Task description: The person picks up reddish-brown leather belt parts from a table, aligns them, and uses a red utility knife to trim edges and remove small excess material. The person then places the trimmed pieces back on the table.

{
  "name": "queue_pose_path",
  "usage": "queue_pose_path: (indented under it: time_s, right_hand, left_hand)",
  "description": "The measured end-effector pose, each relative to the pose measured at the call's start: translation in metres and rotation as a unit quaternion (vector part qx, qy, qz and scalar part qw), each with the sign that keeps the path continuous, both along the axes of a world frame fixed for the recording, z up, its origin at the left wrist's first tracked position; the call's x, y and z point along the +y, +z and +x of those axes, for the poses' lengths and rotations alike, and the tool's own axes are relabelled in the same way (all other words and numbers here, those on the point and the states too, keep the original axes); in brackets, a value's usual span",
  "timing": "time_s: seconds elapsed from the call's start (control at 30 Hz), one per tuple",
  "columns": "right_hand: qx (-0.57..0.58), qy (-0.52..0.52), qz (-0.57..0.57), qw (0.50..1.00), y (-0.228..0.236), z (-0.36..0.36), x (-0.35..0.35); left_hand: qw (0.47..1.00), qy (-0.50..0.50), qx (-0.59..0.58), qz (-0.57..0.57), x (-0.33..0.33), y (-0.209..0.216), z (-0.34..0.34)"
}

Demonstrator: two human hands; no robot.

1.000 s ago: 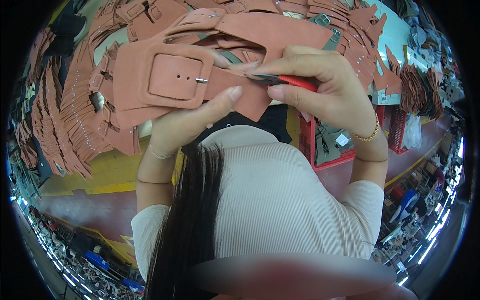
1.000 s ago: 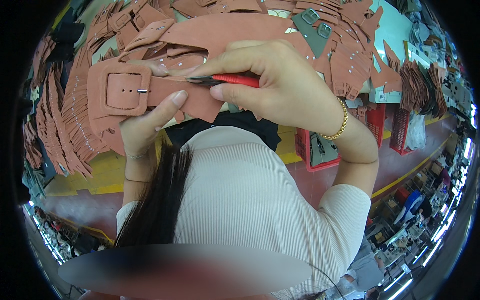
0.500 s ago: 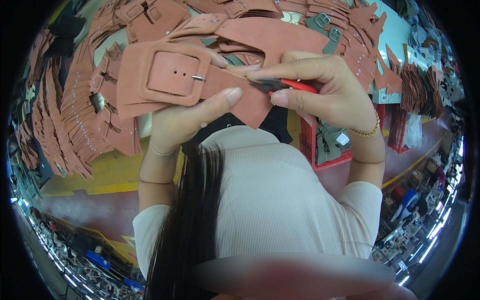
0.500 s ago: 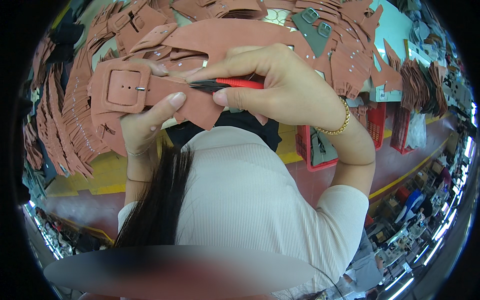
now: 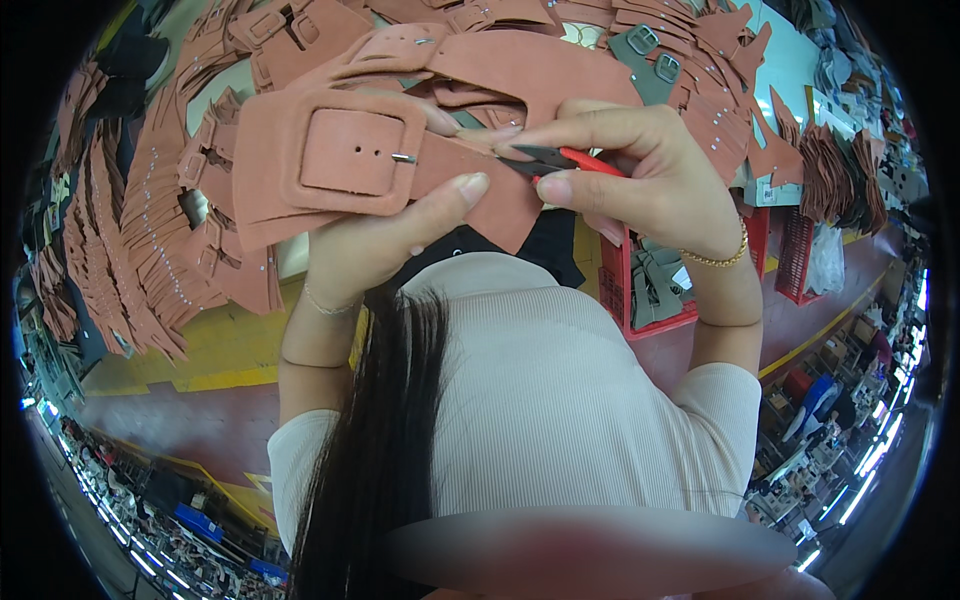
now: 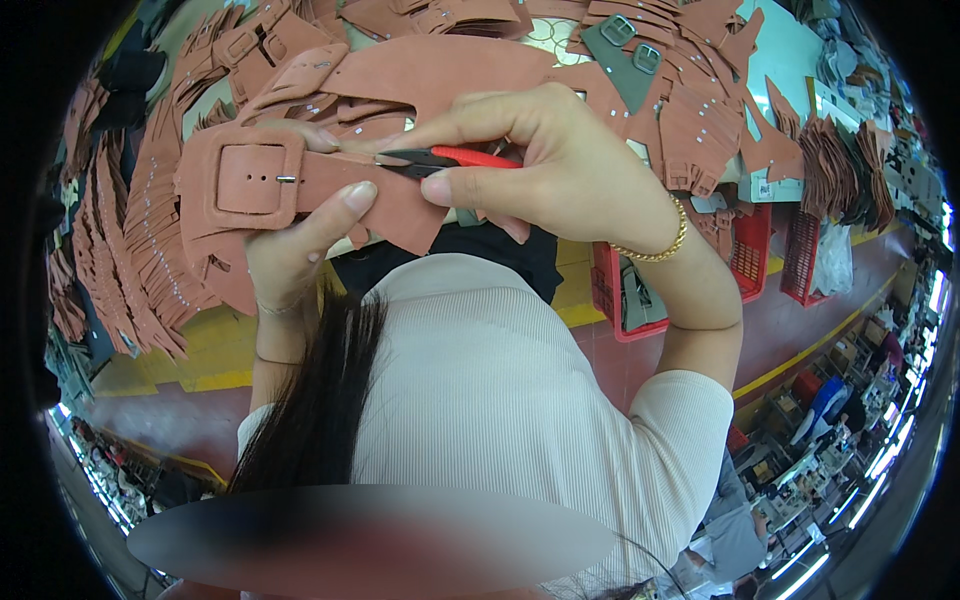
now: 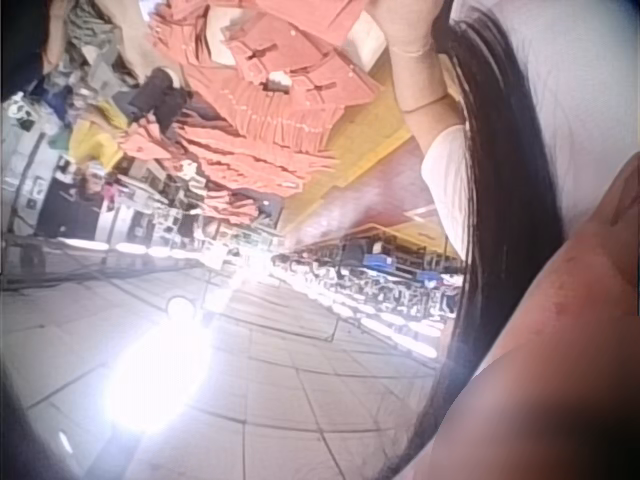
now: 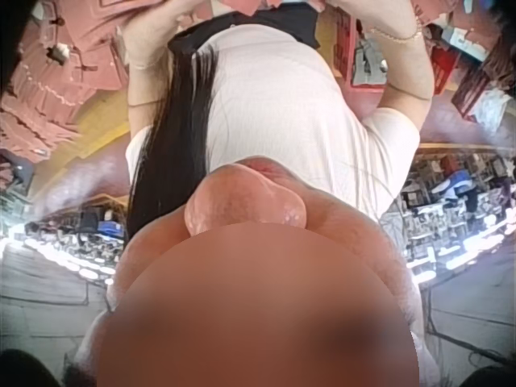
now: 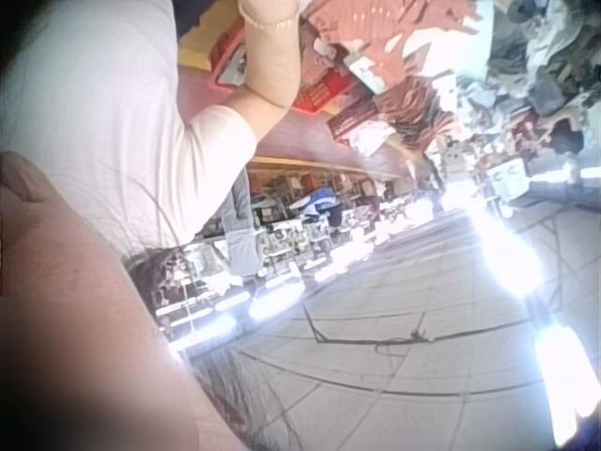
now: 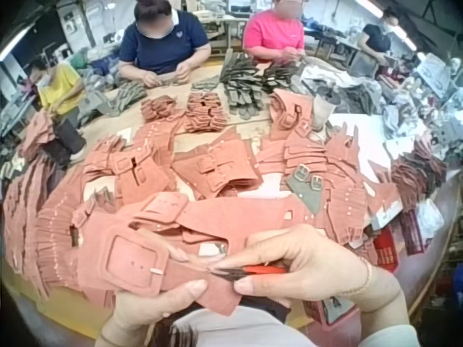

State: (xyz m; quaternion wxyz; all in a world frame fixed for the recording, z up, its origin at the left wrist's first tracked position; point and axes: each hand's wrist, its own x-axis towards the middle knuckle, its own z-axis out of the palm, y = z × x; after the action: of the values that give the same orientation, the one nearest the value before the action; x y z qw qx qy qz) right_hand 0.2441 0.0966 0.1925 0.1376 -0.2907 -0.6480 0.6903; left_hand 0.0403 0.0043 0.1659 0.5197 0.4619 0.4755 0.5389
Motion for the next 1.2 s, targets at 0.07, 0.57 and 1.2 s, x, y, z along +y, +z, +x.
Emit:
queue_pose_path:
  time_s: [0.07, 0.57, 1.2]
  right_hand:
    - [0.002, 0.023, -0.010, 1.000, 0.002, 0.001, 0.003]
    - [0.003, 0.004, -0.031, 1.000, -0.004, 0.001, 0.004]
    - [0.017, -0.017, -0.061, 0.998, -0.011, -0.001, 0.000]
  left_hand:
    - [1.000, -0.007, -0.016, 0.010, 0.001, 0.000, -0.002]
    - [0.994, 0.031, 0.098, 0.033, 0.004, -0.005, -0.002]
    - [0.999, 0.029, -0.008, -0.036, 0.003, -0.004, 0.001]
